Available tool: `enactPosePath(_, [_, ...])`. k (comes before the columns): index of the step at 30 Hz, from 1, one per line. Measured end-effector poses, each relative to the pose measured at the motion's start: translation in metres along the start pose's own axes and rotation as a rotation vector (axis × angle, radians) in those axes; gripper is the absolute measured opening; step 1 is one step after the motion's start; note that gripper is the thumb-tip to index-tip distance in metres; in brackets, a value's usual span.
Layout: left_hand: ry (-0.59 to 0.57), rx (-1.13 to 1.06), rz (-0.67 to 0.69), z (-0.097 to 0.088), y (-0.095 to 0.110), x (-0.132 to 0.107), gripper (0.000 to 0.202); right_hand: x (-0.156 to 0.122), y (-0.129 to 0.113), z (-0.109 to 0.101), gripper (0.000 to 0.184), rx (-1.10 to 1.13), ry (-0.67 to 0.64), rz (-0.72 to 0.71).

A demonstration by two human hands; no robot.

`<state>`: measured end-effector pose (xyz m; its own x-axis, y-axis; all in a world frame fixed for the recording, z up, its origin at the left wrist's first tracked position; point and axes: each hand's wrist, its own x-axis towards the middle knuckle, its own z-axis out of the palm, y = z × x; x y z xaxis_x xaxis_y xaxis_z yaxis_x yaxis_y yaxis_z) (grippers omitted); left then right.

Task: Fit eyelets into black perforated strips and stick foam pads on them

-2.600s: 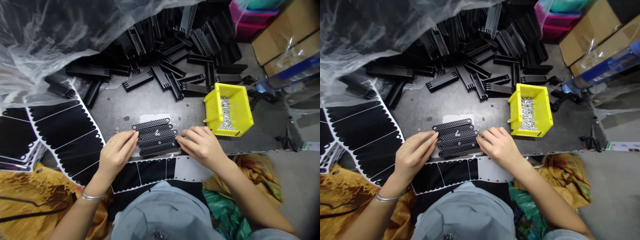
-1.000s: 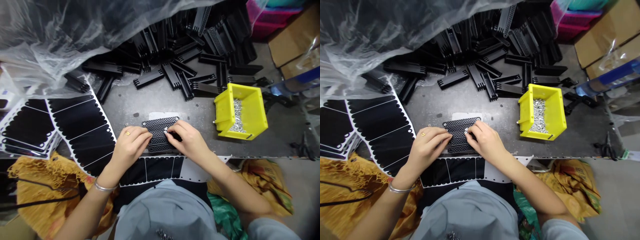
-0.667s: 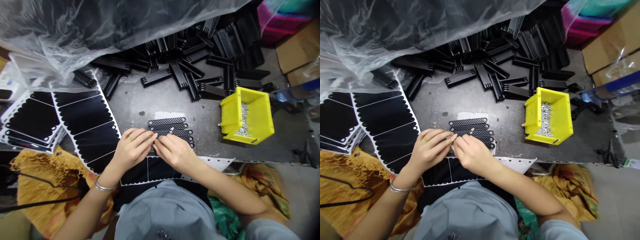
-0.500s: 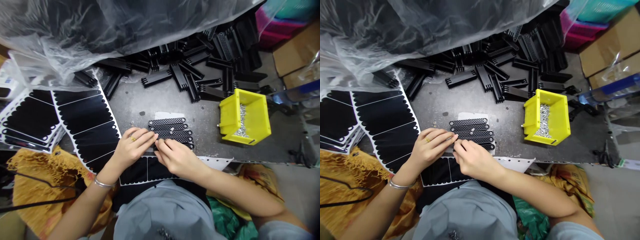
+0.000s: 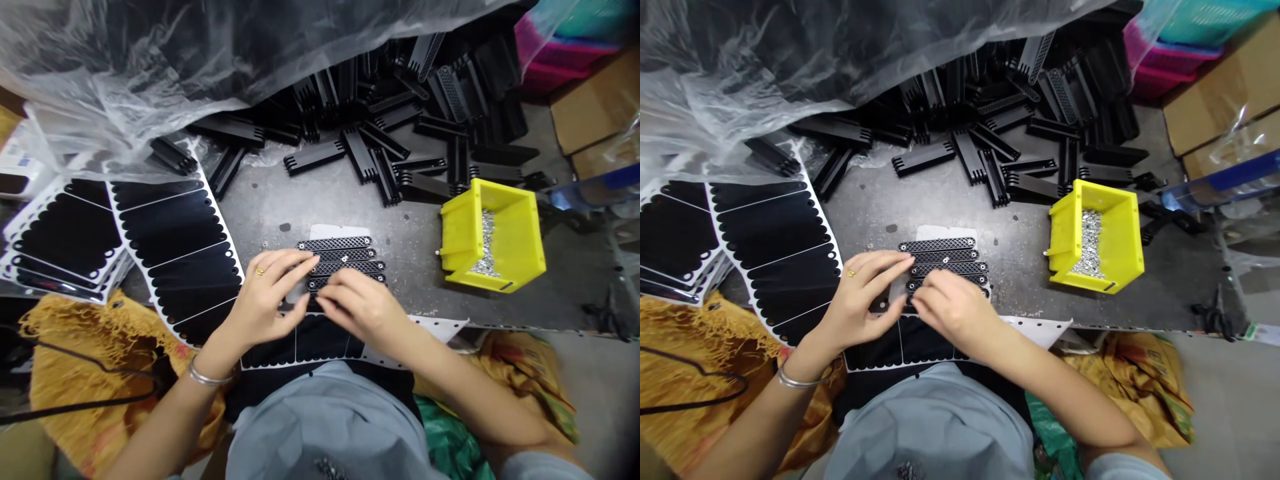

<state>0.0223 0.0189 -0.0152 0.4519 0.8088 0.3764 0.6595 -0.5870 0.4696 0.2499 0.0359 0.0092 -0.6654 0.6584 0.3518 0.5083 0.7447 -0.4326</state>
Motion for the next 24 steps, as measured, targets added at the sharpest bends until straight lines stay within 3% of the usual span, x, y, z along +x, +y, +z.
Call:
enactPosePath(3, [-0.161,-0.061,-0.075,0.004,0.007,-0.003,0.113,-0.005,-0.013,0.013,0.019,-0.081,0.043,-0.096])
enactPosePath(5, [-0.189,-0.049,-0.089,0.010,0.009,-0.002,0.123,-0.012,-0.014,0.016,0.020,-0.138,0.060,-0.149])
enactPosePath(10, [-0.187,-0.062,-0.116,0.027,0.009,0.011,0.114,-0.024,-0.024,0.016,0.030,-0.313,-0.038,-0.186])
enactPosePath(15, [-0.180,-0.069,-0.146,0.033,0.010,0.014,0.104,-0.014,-0.047,0.013,0.033,-0.561,-0.113,-0.245])
enactPosePath(20, [-0.173,-0.039,-0.141,0.035,0.010,0.012,0.101,-0.009,-0.030,0.007,0.033,-0.466,-0.156,-0.416])
enactPosePath(24, [-0.153,-0.028,-0.129,0.037,0.007,0.011,0.101,-0.010,-0.012,0.006,0.034,-0.345,-0.160,-0.435])
